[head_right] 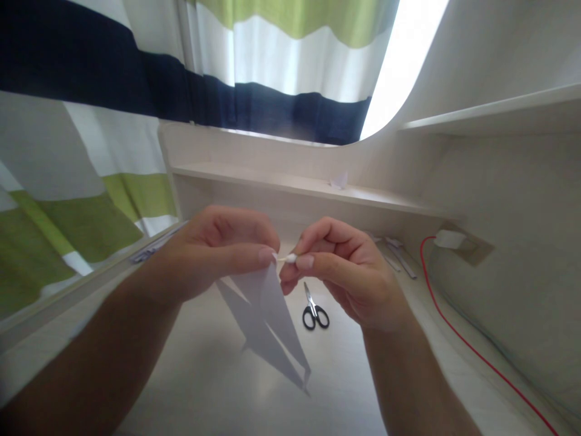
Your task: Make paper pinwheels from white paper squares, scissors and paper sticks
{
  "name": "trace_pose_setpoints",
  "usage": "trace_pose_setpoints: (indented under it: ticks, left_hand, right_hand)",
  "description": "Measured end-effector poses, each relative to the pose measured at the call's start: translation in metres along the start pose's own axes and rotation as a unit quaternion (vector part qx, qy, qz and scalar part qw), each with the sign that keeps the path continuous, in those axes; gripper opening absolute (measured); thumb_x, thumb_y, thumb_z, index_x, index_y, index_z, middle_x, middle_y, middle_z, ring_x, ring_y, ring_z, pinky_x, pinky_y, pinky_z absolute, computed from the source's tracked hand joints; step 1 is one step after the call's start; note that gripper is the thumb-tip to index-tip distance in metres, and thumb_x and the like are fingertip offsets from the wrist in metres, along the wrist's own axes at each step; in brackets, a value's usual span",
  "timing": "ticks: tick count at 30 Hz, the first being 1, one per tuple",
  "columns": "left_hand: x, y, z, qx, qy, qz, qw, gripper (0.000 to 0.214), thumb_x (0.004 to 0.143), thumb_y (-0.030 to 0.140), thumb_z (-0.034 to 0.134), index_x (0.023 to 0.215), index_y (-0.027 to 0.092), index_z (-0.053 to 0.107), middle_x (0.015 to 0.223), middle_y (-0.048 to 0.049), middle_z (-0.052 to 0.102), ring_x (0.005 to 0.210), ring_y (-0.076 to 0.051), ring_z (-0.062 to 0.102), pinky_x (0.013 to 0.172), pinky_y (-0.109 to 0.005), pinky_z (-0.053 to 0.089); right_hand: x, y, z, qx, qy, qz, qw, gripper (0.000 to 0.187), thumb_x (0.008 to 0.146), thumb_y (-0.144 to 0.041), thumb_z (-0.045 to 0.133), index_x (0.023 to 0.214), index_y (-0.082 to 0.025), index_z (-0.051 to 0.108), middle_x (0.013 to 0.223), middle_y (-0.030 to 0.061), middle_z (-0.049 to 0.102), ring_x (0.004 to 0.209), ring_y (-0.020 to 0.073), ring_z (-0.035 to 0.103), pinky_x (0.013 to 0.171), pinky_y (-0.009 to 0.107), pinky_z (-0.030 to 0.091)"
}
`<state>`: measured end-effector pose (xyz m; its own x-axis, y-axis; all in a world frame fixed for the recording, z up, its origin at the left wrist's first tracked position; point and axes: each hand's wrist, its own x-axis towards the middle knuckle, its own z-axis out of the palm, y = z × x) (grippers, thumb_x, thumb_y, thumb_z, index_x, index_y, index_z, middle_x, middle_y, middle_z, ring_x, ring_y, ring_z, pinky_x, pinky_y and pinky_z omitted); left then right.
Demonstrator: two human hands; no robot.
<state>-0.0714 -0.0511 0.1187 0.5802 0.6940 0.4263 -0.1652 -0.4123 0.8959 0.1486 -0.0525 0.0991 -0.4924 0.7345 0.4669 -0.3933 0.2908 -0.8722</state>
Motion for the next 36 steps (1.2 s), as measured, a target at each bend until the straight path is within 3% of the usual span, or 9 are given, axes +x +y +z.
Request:
trace_pose_setpoints:
  ticks: [11,17,24,28,36]
  left_hand:
    - [-0.001,0.0,0.0,-0.033,-0.009,-0.022,0.999,0.011,0.088,0.016,0.076,0.077,0.015,0.073,0.068,-0.0016,0.072,0.057,-0.011,0.064,0.05,-0.017,0.05]
    - [0.0,-0.002,-0.002,-0.04,-0.012,-0.008,0.999,0.011,0.085,0.017,0.082,0.078,0.015,0.074,0.067,0.0003,0.07,0.058,-0.009,0.063,0.052,-0.015,0.048]
    - [-0.001,0.0,-0.003,-0.016,-0.012,0.008,1.0,0.015,0.087,0.02,0.083,0.075,0.014,0.074,0.067,0.0012,0.066,0.058,-0.008,0.06,0.053,-0.016,0.048]
    - [-0.002,-0.001,-0.004,0.014,-0.017,0.028,0.999,0.015,0.09,0.022,0.079,0.077,0.015,0.075,0.07,0.0001,0.068,0.061,-0.01,0.061,0.055,-0.018,0.049]
    - [-0.005,-0.001,-0.004,0.111,0.027,0.053,0.992,0.014,0.093,0.022,0.073,0.08,0.017,0.074,0.069,0.0,0.068,0.059,-0.01,0.059,0.054,-0.02,0.047]
  right_hand:
    - [0.002,0.005,0.001,0.069,-0.038,0.032,0.996,0.012,0.094,-0.008,0.075,0.093,-0.02,0.078,0.086,0.0009,0.085,0.074,0.0129,0.081,0.072,0.022,0.066]
    - [0.001,0.005,0.001,0.016,-0.031,-0.013,0.999,0.013,0.094,-0.009,0.077,0.096,-0.021,0.08,0.087,0.0006,0.084,0.076,0.014,0.081,0.075,0.025,0.067]
    - [-0.01,0.004,0.009,-0.111,0.041,-0.103,0.987,0.013,0.093,-0.012,0.082,0.098,-0.024,0.081,0.087,0.0006,0.084,0.082,0.0126,0.08,0.077,0.02,0.065]
    - [-0.015,0.001,0.015,-0.183,0.074,-0.152,0.968,0.013,0.091,-0.011,0.082,0.096,-0.024,0.081,0.088,0.0021,0.084,0.081,0.0151,0.08,0.076,0.024,0.066]
    - [-0.017,-0.004,0.024,-0.24,0.136,-0.136,0.952,0.014,0.089,-0.013,0.083,0.091,-0.026,0.08,0.086,0.0024,0.082,0.078,0.0188,0.079,0.075,0.032,0.068]
